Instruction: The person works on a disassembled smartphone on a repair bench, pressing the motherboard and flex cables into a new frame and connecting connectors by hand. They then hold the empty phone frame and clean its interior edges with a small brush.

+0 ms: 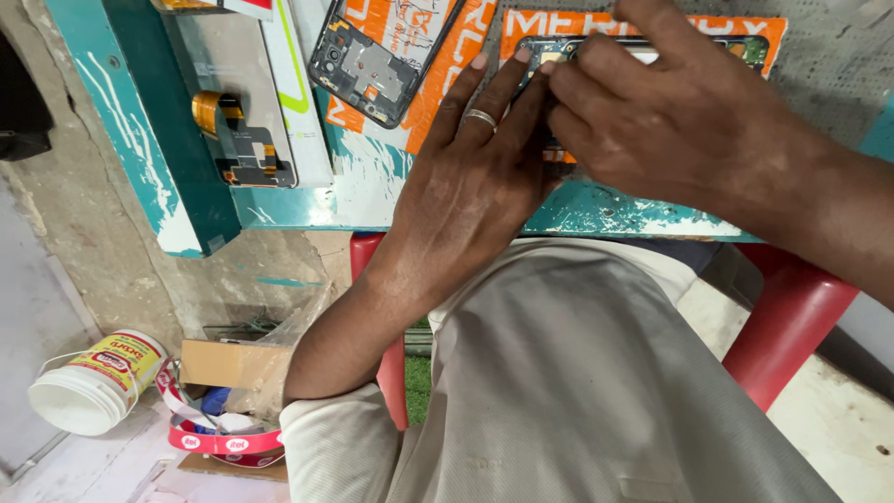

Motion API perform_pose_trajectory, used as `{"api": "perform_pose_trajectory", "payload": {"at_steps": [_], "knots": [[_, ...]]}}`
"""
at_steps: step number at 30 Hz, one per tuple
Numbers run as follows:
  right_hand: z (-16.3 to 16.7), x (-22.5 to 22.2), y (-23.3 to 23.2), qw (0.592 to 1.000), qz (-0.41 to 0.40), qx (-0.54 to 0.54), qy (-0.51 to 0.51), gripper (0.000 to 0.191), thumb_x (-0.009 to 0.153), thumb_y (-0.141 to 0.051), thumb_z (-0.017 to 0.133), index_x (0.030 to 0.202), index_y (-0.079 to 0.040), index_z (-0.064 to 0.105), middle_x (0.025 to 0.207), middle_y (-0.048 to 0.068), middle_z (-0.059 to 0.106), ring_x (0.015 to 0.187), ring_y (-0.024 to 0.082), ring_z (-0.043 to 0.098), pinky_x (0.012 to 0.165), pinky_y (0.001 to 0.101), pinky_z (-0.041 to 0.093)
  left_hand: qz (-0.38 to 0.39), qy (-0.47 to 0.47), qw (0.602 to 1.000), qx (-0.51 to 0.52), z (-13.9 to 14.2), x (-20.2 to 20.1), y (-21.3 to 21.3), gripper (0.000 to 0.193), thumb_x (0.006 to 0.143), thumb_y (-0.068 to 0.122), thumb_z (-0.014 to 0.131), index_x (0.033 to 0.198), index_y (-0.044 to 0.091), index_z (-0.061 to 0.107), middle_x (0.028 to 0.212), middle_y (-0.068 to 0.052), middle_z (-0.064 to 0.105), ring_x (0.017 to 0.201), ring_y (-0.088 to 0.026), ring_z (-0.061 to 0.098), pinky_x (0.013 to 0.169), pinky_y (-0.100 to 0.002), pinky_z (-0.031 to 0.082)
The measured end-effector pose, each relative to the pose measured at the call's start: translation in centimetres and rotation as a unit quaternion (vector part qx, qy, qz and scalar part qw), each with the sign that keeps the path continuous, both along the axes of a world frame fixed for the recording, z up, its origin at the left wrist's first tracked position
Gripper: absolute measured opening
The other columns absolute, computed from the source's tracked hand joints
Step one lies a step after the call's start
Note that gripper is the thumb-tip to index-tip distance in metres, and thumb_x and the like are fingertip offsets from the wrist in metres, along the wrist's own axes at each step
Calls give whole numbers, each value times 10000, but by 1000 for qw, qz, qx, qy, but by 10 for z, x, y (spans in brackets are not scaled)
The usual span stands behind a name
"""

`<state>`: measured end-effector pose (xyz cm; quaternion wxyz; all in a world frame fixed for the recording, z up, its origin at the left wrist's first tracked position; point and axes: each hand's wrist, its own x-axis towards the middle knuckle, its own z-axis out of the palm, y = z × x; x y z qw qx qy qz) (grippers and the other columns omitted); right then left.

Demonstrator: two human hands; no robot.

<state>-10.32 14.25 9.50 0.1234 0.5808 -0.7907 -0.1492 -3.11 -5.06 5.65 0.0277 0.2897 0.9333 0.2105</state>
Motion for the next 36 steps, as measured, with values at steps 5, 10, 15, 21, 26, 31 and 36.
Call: {"api": "perform_pose_trajectory", "payload": {"at_steps": [5,10,15,21,26,31,36], "knots": [[-8,3,7,1000,-14,-7,-26,92,863,-267,652,800,-208,686,803,-62,569,935,111,600,1069,357,442,-2,-5,1000,4,1,1,-1,501,977,241,694,1322,-122,681,1503,-210,546,1459,-357,456,1259,-537,331],[-12,10,17,998,-24,45,-22,72,847,-289,661,812,-244,705,829,-79,594,946,94,603,1064,343,446,-7,0,1000,-3,1,2,-1,447,1015,254,706,1277,-108,701,1513,-202,532,1472,-362,442,1280,-539,328],[-24,2,51,982,-115,-89,-121,365,792,-257,778,1156,-249,813,1096,-65,670,1156,163,598,1049,374,435,-13,-7,1000,-8,1,-3,0,414,975,284,735,1154,-89,734,1508,-195,533,1468,-361,437,1258,-542,337],[-49,4,62,978,-97,-124,-134,388,787,-303,788,1157,-192,818,1003,-11,627,1104,205,573,968,434,431,-14,-22,1000,-12,-1,-9,0,409,977,291,758,1128,-88,735,1520,-196,527,1485,-357,423,1274,-542,333],[-35,-2,44,989,-107,-70,-80,174,933,-324,752,1093,-268,792,1001,-64,580,1102,127,558,999,372,440,-18,-25,999,-28,-1,-10,1,407,948,303,759,1082,-81,739,1506,-191,537,1473,-358,437,1265,-538,337],[-21,-9,28,989,-100,-79,-74,119,839,-315,742,760,-228,726,894,-58,602,1004,119,632,898,335,543,-12,-14,1000,-16,2,-9,3,445,987,295,735,1179,-106,728,1507,-200,541,1469,-359,435,1259,-542,331],[-26,-17,40,944,-113,-169,-261,65,809,-161,772,854,-116,760,1013,63,655,919,241,640,730,381,532,-8,-14,1000,-6,2,-6,6,399,1032,286,728,1157,-93,722,1491,-203,553,1462,-361,445,1270,-549,335]]}}
